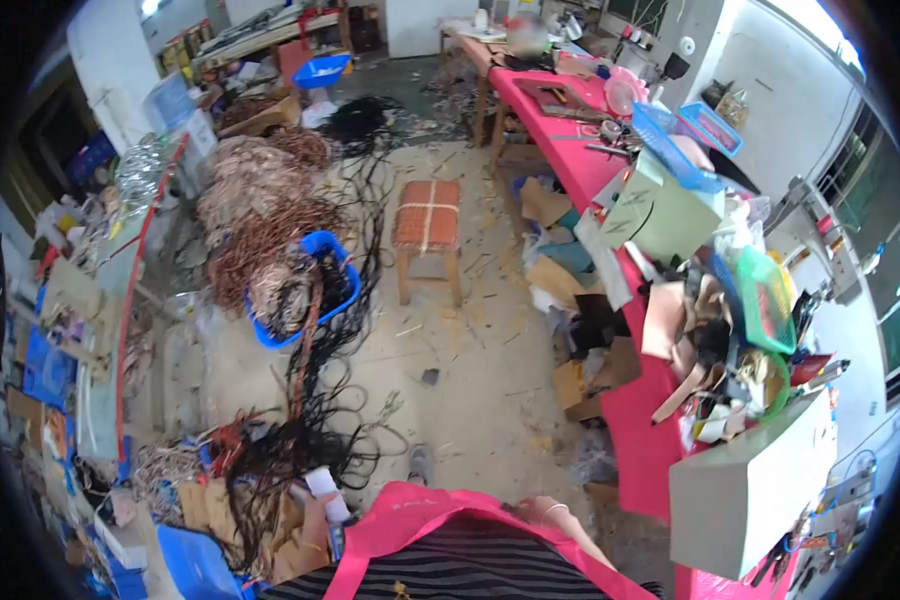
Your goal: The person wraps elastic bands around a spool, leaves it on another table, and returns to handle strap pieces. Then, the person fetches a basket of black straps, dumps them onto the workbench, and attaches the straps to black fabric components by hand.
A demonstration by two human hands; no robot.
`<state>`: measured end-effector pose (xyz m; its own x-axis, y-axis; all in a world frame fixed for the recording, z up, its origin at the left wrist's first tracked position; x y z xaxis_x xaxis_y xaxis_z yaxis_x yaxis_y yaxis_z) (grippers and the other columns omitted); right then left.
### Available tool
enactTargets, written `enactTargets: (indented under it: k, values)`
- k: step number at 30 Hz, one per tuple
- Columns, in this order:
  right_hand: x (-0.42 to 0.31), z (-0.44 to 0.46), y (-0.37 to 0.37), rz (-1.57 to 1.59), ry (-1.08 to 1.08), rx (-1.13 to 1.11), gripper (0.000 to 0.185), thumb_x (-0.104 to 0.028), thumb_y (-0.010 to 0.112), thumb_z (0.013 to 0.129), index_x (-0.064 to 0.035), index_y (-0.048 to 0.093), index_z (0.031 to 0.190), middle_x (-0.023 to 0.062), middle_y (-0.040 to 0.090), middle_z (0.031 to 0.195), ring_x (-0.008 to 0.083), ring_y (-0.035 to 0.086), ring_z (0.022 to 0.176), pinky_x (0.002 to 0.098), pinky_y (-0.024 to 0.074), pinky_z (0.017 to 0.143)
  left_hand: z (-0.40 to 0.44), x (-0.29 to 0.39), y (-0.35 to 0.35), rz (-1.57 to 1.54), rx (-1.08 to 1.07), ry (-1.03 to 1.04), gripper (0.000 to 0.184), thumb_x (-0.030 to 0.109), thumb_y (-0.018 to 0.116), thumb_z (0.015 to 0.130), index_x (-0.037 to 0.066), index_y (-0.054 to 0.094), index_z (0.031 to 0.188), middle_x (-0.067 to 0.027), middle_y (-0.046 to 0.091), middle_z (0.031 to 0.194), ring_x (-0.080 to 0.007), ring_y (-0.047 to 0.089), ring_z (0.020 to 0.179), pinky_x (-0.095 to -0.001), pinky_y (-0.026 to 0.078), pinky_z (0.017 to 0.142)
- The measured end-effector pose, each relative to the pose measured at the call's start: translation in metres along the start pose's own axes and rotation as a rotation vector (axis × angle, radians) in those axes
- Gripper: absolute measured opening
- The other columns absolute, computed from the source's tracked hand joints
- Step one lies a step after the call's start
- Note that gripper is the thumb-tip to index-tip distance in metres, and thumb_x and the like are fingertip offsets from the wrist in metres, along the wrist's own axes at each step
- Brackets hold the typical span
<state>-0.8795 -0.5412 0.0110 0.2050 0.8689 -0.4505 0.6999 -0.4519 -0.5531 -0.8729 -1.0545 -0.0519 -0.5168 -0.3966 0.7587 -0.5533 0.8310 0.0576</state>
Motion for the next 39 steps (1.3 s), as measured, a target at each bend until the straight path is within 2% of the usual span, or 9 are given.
enactTargets:
  k: [9, 14, 19, 22, 23, 30, 35, 36, 39]
  values:
    - [0.022, 0.097, -0.223, 0.547, 0.214, 0.647, 0.031, -0.026, 0.057, 0.08, -0.0101, 0.058, 0.106, 0.0134, 0.064, 0.083, 0.0214, 0.063, 0.076, 0.0323, 0.0489, 0.068, 0.133, 0.194, 0.468, 0.217, -0.584, -0.1, 0.053, 0.005, 0.067, 0.067, 0.003, 0.039, 0.112, -0.0111, 0.057, 0.093, -0.0204, 0.061, 0.076, -0.036, 0.051, 0.066]
    - [0.053, 0.215, -0.286, 0.325, 0.083, 0.342, 0.027, -0.024, 0.054, 0.08, -0.0173, 0.058, 0.106, 0.0105, 0.064, 0.085, 0.0266, 0.062, 0.079, 0.0346, 0.0479, 0.069, 0.162, 0.222, 0.718, 0.199, -0.899, -0.204, 0.033, 0.007, 0.064, 0.072, 0.002, 0.051, 0.102, -0.0085, 0.062, 0.089, -0.0192, 0.061, 0.081, -0.0334, 0.052, 0.067]
    - [0.072, 0.258, -0.462, 0.619, 0.144, 0.626, 0.024, -0.016, 0.053, 0.083, -0.0057, 0.057, 0.105, 0.0122, 0.063, 0.082, 0.0155, 0.06, 0.07, 0.0278, 0.0472, 0.062, 0.184, 0.275, 0.878, 0.224, -0.914, -0.34, 0.033, 0.012, 0.065, 0.072, 0.003, 0.055, 0.102, -0.007, 0.061, 0.089, -0.0177, 0.06, 0.079, -0.0337, 0.05, 0.069]
    - [0.092, 0.273, -0.502, 0.841, 0.21, 0.618, 0.024, -0.026, 0.052, 0.083, -0.0082, 0.061, 0.098, 0.0155, 0.063, 0.078, 0.0241, 0.062, 0.07, 0.0336, 0.0483, 0.064, 0.224, 0.297, 0.966, 0.256, -0.933, -0.423, 0.032, 0.016, 0.065, 0.072, 0.004, 0.055, 0.1, -0.0064, 0.061, 0.088, -0.0193, 0.06, 0.079, -0.0388, 0.051, 0.068]
    - [0.103, 0.279, -0.507, 0.705, 0.166, 0.652, 0.025, -0.016, 0.053, 0.084, -0.002, 0.057, 0.104, 0.0081, 0.064, 0.085, 0.0128, 0.058, 0.074, 0.0256, 0.046, 0.066, 0.247, 0.298, 0.999, 0.237, -0.923, -0.428, 0.031, 0.018, 0.064, 0.073, 0.004, 0.055, 0.1, -0.0067, 0.061, 0.088, -0.0205, 0.06, 0.079, -0.0412, 0.051, 0.068]
    - [0.187, 0.312, -0.524, 0.856, 0.769, 0.753, 0.026, -0.021, 0.057, 0.081, -0.0043, 0.061, 0.1, 0.0093, 0.064, 0.088, 0.0146, 0.059, 0.077, 0.0285, 0.0456, 0.071, 0.296, 0.398, 1.346, 0.309, -1.176, -0.105, 0.025, 0.01, 0.062, 0.073, 0.002, 0.054, 0.096, -0.008, 0.06, 0.082, -0.0189, 0.06, 0.07, -0.034, 0.051, 0.061]
    - [0.145, 0.366, -0.572, 1.148, 0.993, 0.74, 0.026, -0.022, 0.056, 0.081, -0.0046, 0.061, 0.099, 0.0099, 0.064, 0.086, 0.0156, 0.06, 0.076, 0.0292, 0.0461, 0.07, 0.267, 0.398, 1.628, 0.314, -1.391, 0.197, 0.029, 0.01, 0.067, 0.065, 0.002, 0.053, 0.089, -0.0078, 0.059, 0.075, -0.017, 0.058, 0.059, -0.0316, 0.048, 0.05]
    - [0.13, 0.378, -0.577, 1.213, 1.01, 0.73, 0.026, -0.023, 0.056, 0.081, -0.0047, 0.061, 0.099, 0.0101, 0.064, 0.086, 0.0158, 0.06, 0.076, 0.0293, 0.0462, 0.069, 0.252, 0.392, 1.665, 0.536, -1.364, 0.183, 0.043, 0.011, 0.071, 0.06, -0.001, 0.048, 0.094, -0.0102, 0.058, 0.08, -0.0189, 0.058, 0.065, -0.0329, 0.049, 0.055]
    - [0.09, 0.409, -0.588, 1.371, 1.051, 0.733, 0.026, -0.023, 0.056, 0.081, -0.0049, 0.061, 0.098, 0.0105, 0.064, 0.084, 0.0164, 0.06, 0.076, 0.0298, 0.0464, 0.069, 0.218, 0.359, 1.777, 0.6, -1.341, 0.725, 0.067, 0.021, 0.075, 0.054, -0.005, 0.04, 0.106, -0.0215, 0.054, 0.099, -0.0298, 0.057, 0.086, -0.0361, 0.046, 0.074]
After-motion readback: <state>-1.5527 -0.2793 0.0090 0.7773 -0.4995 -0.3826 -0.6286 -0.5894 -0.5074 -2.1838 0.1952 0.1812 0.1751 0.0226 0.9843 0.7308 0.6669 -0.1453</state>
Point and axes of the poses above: each hand's wrist, its own z-axis towards the middle knuckle, its own y-axis out of the palm, x = y × z, the point moved 7 cm from there along z, towards the middle knuckle
